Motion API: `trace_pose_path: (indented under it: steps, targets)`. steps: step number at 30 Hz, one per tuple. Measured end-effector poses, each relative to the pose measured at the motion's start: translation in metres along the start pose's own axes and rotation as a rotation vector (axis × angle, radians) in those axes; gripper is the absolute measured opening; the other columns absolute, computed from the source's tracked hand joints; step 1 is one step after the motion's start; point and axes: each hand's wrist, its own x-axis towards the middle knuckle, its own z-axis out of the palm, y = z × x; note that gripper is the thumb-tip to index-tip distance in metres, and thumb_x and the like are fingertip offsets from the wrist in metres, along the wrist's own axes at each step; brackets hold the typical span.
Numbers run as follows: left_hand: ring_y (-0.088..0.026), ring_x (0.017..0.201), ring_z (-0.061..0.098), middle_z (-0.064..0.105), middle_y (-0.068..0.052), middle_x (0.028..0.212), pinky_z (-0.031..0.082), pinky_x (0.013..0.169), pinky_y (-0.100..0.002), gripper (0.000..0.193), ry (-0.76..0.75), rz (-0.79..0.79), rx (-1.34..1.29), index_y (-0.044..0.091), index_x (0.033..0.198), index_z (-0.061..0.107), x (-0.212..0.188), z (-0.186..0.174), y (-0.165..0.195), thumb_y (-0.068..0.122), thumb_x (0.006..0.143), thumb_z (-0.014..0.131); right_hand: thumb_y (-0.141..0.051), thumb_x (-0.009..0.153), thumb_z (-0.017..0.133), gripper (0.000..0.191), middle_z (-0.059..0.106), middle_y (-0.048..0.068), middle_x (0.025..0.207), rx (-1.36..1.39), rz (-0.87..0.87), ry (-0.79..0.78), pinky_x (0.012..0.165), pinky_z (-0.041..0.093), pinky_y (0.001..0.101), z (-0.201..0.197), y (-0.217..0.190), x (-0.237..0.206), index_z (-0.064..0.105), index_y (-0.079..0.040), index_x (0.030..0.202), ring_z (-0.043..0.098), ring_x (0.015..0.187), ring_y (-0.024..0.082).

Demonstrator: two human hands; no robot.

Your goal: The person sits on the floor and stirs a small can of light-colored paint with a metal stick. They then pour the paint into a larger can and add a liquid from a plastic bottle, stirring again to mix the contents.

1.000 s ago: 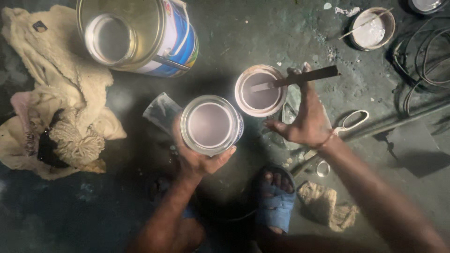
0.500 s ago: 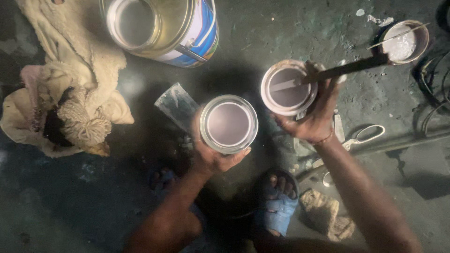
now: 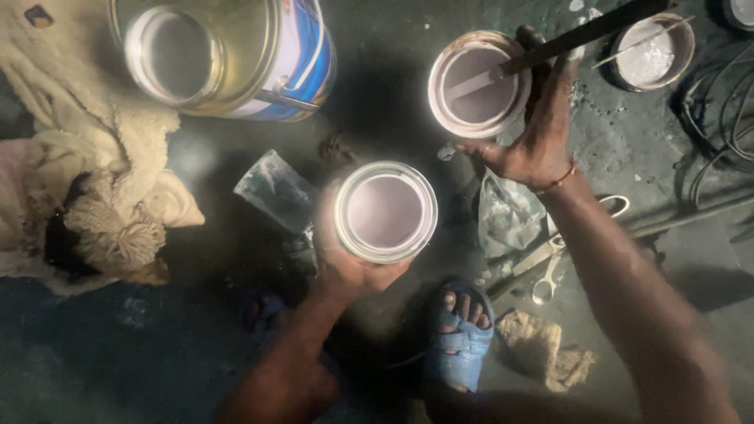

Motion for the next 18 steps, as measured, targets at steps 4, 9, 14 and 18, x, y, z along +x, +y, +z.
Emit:
trace_pose_path:
  steps: [4,9,14,18]
  targets:
    - [-0.029,0.128,0.064,0.056,-0.020,0.143,0.056,0.110,-0.043,0.099,0.004,0.048,0.043,-0.003,0.155,0.027,0.011,0.003,0.003,0.016,0.080,0.088,-0.023,0.090,0.086,0.116,0.038,0.015,0.162,-0.038,0.086,0.090,0.130,0.036,0.0400,-0.010,-0.015,-0.021,-0.002,-0.016,0.165,0.044,0.147,0.027]
    - [-0.039,0.123,0.060,0.039,-0.033,0.134,0.057,0.108,-0.046,0.100,0.050,0.534,0.583,-0.005,0.152,0.024,0.010,0.024,-0.009,0.014,0.080,0.091,-0.007,0.100,0.074,0.091,0.047,0.017,0.149,0.139,0.343,0.226,0.126,0.041,0.0393,-0.020,-0.064,-0.085,0.013,-0.009,0.168,0.051,0.140,0.026]
    - [-0.034,0.129,0.063,0.047,-0.024,0.148,0.054,0.113,-0.050,0.117,-0.055,0.274,0.140,-0.001,0.159,0.003,-0.021,0.050,-0.040,0.019,0.085,0.091,0.001,0.093,0.064,0.086,0.056,0.017,0.139,0.059,0.337,0.162,0.111,0.053,0.0357,-0.030,-0.088,-0.125,0.024,-0.010,0.168,0.064,0.119,0.023]
    - [-0.034,0.136,0.060,0.045,-0.024,0.156,0.052,0.118,-0.049,0.119,-0.093,0.187,-0.045,0.005,0.161,-0.001,-0.055,0.061,-0.066,0.020,0.085,0.090,0.002,0.096,0.067,0.086,0.057,0.017,0.137,0.028,0.448,0.288,0.103,0.057,0.0325,-0.044,-0.096,-0.142,0.021,-0.008,0.168,0.066,0.115,0.022]
